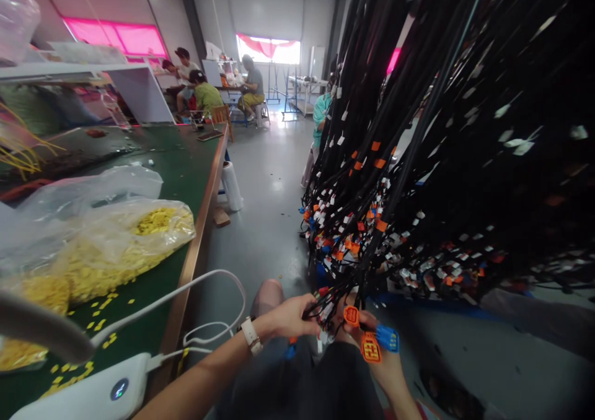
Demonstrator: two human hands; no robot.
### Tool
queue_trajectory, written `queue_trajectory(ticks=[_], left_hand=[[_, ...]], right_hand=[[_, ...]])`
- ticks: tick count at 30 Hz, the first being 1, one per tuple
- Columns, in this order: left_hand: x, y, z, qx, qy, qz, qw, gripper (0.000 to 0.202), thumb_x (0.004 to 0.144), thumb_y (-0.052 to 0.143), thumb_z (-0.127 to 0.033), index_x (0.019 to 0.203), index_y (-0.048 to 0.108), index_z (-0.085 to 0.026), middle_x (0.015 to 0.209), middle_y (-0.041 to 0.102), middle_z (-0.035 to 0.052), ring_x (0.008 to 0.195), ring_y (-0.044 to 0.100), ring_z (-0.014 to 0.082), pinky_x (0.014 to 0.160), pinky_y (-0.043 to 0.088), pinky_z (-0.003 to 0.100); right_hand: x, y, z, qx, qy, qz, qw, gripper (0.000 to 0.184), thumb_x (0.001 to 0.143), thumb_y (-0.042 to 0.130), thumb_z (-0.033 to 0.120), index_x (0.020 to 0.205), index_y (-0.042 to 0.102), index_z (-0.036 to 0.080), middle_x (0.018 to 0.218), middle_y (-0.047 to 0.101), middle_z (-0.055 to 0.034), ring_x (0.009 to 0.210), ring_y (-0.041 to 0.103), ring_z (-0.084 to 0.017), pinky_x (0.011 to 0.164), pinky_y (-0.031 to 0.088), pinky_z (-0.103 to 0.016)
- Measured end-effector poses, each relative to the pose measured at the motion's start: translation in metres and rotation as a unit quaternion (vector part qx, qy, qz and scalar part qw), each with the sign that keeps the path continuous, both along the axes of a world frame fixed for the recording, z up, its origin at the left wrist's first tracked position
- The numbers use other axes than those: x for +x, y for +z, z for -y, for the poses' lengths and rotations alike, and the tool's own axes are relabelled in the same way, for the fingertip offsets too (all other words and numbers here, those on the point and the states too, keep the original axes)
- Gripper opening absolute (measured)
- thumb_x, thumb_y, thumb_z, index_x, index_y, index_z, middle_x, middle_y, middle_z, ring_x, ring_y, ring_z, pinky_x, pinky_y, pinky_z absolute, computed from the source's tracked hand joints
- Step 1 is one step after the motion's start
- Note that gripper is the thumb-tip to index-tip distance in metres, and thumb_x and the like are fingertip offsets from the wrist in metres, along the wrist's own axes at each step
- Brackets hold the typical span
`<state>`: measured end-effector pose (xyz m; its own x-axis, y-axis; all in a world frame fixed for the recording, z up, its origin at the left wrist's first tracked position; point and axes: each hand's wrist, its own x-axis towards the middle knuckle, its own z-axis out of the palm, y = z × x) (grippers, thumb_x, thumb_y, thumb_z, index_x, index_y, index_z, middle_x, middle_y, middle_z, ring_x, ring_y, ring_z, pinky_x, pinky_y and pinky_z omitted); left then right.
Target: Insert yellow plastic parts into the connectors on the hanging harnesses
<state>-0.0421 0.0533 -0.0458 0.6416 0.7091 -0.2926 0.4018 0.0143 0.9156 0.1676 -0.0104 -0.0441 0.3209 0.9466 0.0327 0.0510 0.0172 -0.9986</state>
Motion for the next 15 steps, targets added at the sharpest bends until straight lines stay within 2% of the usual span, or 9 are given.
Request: queue_trajectory(ticks=[2, 4, 7, 9, 11, 13, 15], left_hand=[[0.000, 0.000, 0.002, 0.032, 0.018, 0.000, 0.999, 0.038, 0.066, 0.065, -0.029, 0.099, 0.052, -0.015, 0.083, 0.059, 0.0005, 0.073, 0.052, 0.0141, 0.064, 0.041, 0.022], [-0.001, 0.006, 0.004, 0.076, 0.036, -0.014, 0.996, 0.043, 0.069, 0.063, -0.027, 0.108, 0.051, -0.016, 0.099, 0.061, 0.0054, 0.089, 0.055, 0.0191, 0.076, 0.043, 0.027], [-0.004, 0.028, 0.008, 0.177, 0.037, -0.086, 0.980, 0.046, 0.073, 0.059, -0.027, 0.116, 0.049, -0.017, 0.116, 0.056, 0.0108, 0.107, 0.050, 0.0252, 0.093, 0.038, 0.035], [-0.005, 0.050, 0.013, 0.229, -0.014, -0.126, 0.965, 0.043, 0.076, 0.057, -0.030, 0.117, 0.049, -0.018, 0.116, 0.056, 0.0114, 0.108, 0.050, 0.0270, 0.094, 0.037, 0.037], [-0.006, 0.074, 0.019, 0.250, -0.087, -0.137, 0.954, 0.040, 0.078, 0.055, -0.033, 0.116, 0.051, -0.021, 0.111, 0.058, 0.0107, 0.103, 0.054, 0.0276, 0.090, 0.040, 0.036], [-0.011, 0.094, 0.028, 0.252, -0.148, -0.141, 0.946, 0.039, 0.078, 0.056, -0.036, 0.114, 0.052, -0.022, 0.106, 0.061, 0.0102, 0.097, 0.058, 0.0283, 0.084, 0.043, 0.036], [-0.021, 0.109, 0.040, 0.236, -0.180, -0.137, 0.945, 0.038, 0.077, 0.057, -0.037, 0.112, 0.054, -0.022, 0.102, 0.062, 0.0101, 0.093, 0.059, 0.0284, 0.081, 0.044, 0.036]], right_hand=[[-0.002, 0.004, 0.001, -0.036, 0.022, 0.007, 0.999, 0.026, 0.050, 0.079, 0.029, 0.074, 0.071, 0.020, 0.076, 0.072, -0.0067, 0.071, 0.066, -0.026, 0.068, 0.054, -0.040], [-0.003, 0.007, 0.002, -0.055, 0.017, 0.004, 0.998, 0.031, 0.051, 0.078, 0.032, 0.078, 0.071, 0.019, 0.075, 0.073, -0.0074, 0.071, 0.066, -0.027, 0.068, 0.054, -0.041], [-0.002, 0.009, 0.003, -0.034, 0.009, -0.014, 0.999, 0.037, 0.055, 0.077, 0.033, 0.088, 0.067, 0.018, 0.082, 0.072, -0.0083, 0.077, 0.066, -0.027, 0.071, 0.053, -0.040], [-0.001, 0.010, 0.003, -0.025, 0.018, -0.027, 0.999, 0.039, 0.058, 0.076, 0.032, 0.092, 0.062, 0.020, 0.084, 0.071, -0.0070, 0.076, 0.066, -0.025, 0.068, 0.053, -0.035], [0.001, 0.012, 0.003, -0.028, 0.016, -0.028, 0.999, 0.038, 0.059, 0.076, 0.033, 0.091, 0.058, 0.021, 0.081, 0.070, -0.0049, 0.072, 0.065, -0.022, 0.063, 0.052, -0.032], [0.003, 0.014, 0.002, -0.028, 0.007, -0.012, 1.000, 0.036, 0.060, 0.075, 0.035, 0.088, 0.058, 0.020, 0.078, 0.070, -0.0045, 0.069, 0.065, -0.021, 0.062, 0.052, -0.031], [0.005, 0.017, 0.003, -0.026, 0.005, 0.013, 1.000, 0.034, 0.060, 0.074, 0.038, 0.084, 0.061, 0.019, 0.077, 0.069, -0.0054, 0.068, 0.063, -0.021, 0.062, 0.051, -0.031]])
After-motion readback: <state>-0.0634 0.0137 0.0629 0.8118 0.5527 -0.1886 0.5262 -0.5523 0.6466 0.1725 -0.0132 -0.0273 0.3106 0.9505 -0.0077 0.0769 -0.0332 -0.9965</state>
